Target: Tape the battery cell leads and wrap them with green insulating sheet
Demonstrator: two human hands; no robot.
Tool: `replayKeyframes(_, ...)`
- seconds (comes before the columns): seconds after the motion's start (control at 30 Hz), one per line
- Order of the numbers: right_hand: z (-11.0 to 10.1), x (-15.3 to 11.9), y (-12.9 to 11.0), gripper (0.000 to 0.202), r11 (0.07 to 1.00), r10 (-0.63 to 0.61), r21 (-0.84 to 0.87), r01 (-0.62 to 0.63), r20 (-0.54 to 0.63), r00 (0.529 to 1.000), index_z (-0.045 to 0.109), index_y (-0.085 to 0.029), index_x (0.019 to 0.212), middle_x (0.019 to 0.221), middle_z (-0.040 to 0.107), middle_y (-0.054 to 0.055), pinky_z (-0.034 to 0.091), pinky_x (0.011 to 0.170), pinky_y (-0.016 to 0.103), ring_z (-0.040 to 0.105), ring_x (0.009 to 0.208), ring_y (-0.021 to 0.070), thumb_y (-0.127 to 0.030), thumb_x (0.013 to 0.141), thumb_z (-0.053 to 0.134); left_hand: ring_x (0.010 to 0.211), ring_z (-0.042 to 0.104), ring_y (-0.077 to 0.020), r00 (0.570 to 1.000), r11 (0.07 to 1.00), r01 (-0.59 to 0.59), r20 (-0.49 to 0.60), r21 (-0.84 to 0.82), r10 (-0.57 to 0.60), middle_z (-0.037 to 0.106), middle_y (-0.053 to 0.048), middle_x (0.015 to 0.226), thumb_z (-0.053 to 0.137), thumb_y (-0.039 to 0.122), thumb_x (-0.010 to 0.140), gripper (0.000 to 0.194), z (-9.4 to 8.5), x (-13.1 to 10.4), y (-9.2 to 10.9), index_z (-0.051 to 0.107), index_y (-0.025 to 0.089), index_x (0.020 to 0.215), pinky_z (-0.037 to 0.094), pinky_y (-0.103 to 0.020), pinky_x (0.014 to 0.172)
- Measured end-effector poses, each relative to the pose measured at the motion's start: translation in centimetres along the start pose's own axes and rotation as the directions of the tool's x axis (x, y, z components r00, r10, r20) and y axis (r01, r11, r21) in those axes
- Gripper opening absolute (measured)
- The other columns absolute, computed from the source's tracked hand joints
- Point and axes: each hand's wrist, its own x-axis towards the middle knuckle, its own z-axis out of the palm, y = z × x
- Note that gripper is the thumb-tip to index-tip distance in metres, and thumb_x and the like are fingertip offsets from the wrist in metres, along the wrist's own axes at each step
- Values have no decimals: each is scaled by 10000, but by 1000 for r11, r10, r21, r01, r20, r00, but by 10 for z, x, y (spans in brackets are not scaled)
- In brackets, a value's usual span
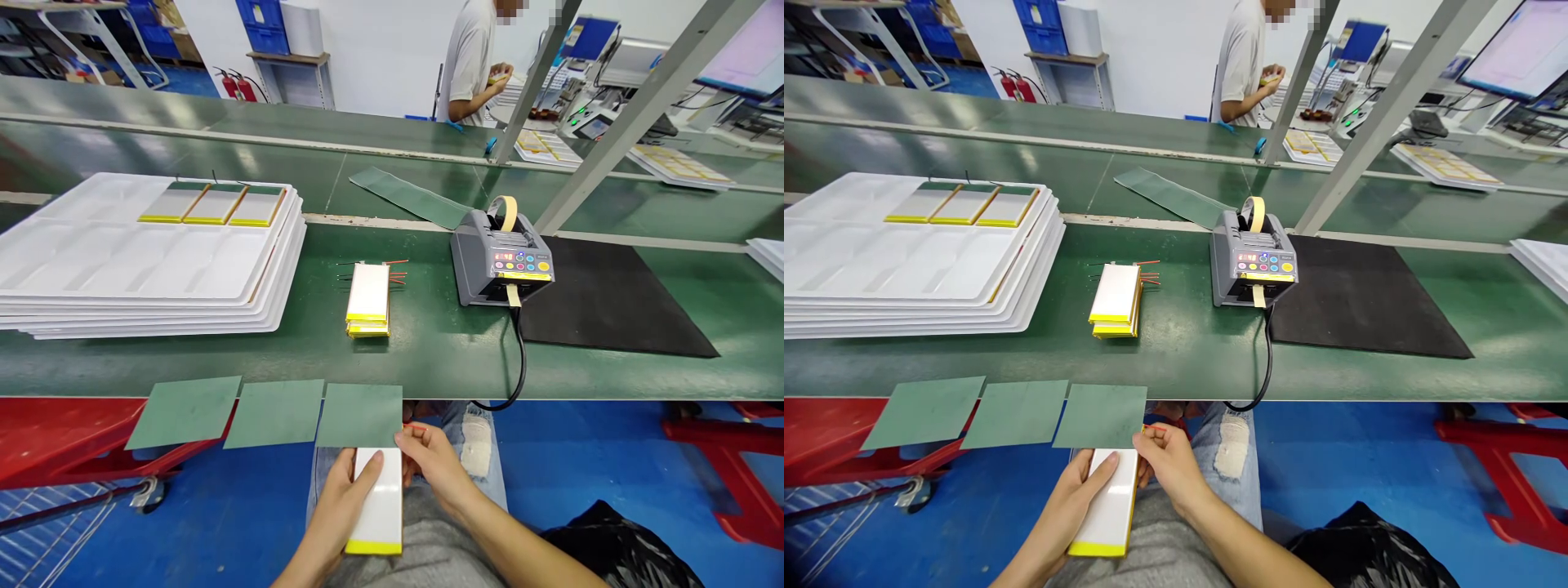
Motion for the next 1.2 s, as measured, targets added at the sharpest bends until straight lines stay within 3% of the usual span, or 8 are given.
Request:
replayKeyframes(0.27,7,-5,-11,405,988,-66,-143,53,-84,994,425,-190,580,411,450,-73,281,323,166,388,342,55,-503,681,660,402,471,-117,996,996,87,-3,34,-87,536,23,451,623,608,680,449,4,-6,10,530,180,578,342,-208,390)
replayKeyframes(0.4,13,-37,-36,306,946,-219,-254,200,-47,975,455,-185,597,482,447,-61,337,425,196,417,440,72,-380,724,653,601,549,-168,978,973,-173,142,149,152,628,2,629,585,564,742,398,-6,-26,28,645,182,836,441,-230,577)
replayKeyframes(0.57,1,-55,-80,269,833,-439,-268,484,212,873,600,-183,902,773,595,29,444,693,288,538,735,167,-420,779,638,533,449,-141,877,757,-480,266,443,400,561,29,611,514,439,831,276,-18,-32,57,643,205,902,350,-206,525)
replayKeyframes(0.67,-11,-51,-107,441,736,-570,-304,605,205,796,519,-222,1139,1015,589,73,425,821,338,531,919,217,-460,785,632,474,386,-127,820,597,-562,295,572,490,475,42,544,479,428,851,268,-19,-23,64,641,216,828,285,-214,491)
replayKeyframes(0.8,-17,-51,-130,162,560,-667,-500,661,202,718,577,-213,873,835,566,33,422,749,309,519,798,179,-349,802,629,436,363,-137,790,503,-607,395,616,469,437,66,506,480,398,862,391,-13,-20,63,546,268,1225,265,-226,487)
replayKeyframes(0.93,-15,-48,-135,219,545,-637,-568,616,197,745,534,-189,646,660,502,-11,376,621,269,471,646,130,-307,801,634,403,313,-151,732,468,-667,397,580,553,323,92,449,525,383,842,608,-10,-27,58,327,302,1411,222,-243,478)
replayKeyframes(1.1,-9,-33,-122,335,857,-299,-328,398,312,902,495,-180,637,560,436,-53,279,484,221,355,515,81,-440,742,678,444,467,-175,658,426,-750,501,506,563,564,44,502,652,330,748,672,-18,-28,59,421,221,1369,354,-245,568)
replayKeyframes(1.2,-2,-25,-110,424,955,-100,-201,218,475,875,468,-176,609,517,399,-79,231,458,205,300,477,59,-521,680,703,455,505,-186,671,456,-740,493,495,554,594,15,498,702,334,686,641,-20,-25,64,531,182,1284,387,-253,589)
